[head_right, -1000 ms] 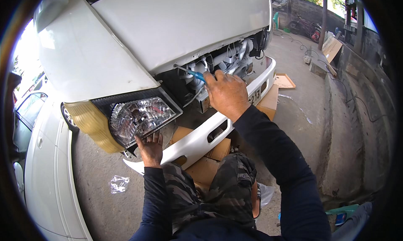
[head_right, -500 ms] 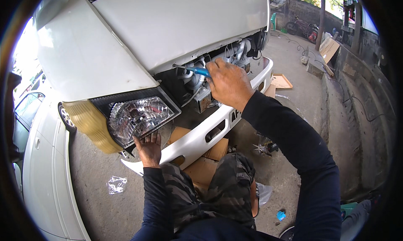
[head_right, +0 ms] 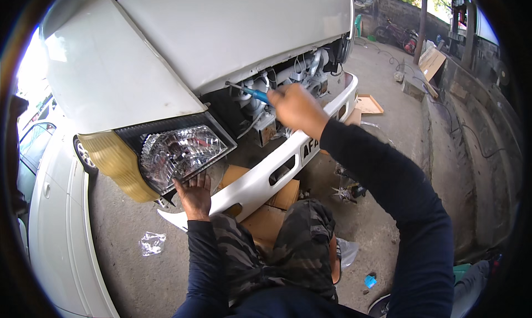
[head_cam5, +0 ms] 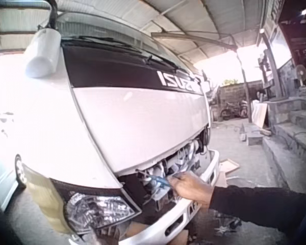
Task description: The person works on the front left headlight of a white Isuzu truck with the hood open. They use a screwdriver and a socket wrench to adjust and tighten bolts around the headlight assembly and bumper area.
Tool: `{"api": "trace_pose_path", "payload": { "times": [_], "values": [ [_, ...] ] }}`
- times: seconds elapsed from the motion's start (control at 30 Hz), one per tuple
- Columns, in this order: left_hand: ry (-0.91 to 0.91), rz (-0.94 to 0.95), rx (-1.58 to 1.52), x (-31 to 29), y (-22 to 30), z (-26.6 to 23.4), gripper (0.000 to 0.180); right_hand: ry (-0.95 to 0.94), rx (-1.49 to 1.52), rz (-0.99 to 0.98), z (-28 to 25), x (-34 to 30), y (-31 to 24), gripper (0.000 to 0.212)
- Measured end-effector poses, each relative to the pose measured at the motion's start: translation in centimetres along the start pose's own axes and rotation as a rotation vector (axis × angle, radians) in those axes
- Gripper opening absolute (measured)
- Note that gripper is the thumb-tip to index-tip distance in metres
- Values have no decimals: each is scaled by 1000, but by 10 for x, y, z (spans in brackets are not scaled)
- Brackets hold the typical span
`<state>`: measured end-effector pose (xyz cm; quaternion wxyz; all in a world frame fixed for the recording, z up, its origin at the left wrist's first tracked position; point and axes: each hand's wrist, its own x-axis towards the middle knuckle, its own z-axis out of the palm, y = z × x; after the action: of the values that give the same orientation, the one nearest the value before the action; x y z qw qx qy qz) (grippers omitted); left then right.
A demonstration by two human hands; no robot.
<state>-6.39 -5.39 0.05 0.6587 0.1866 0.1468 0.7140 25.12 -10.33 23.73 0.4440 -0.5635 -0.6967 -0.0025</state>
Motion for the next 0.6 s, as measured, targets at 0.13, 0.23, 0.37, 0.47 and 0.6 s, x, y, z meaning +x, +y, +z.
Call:
{"api": "trace_pose_path", "payload": {
  "times": [0.13,0.23,0.37,0.47,0.6],
  "values": [
    [-3,-1,7,1,-1,-1,76,-275,461,571,-11,8,4,25],
    [-4,-25,-25,3,-2,-4,73,81,-396,-287,-6,0,3,25],
    [-12,-18,-42,2,-3,-9,60,-42,178,200,1,1,-5,29],
    [-25,-15,-60,2,-4,-11,44,-213,670,696,-14,13,-3,40],
    [-66,5,-84,0,-4,-11,29,-201,108,224,-19,10,6,38]
  ]
}}
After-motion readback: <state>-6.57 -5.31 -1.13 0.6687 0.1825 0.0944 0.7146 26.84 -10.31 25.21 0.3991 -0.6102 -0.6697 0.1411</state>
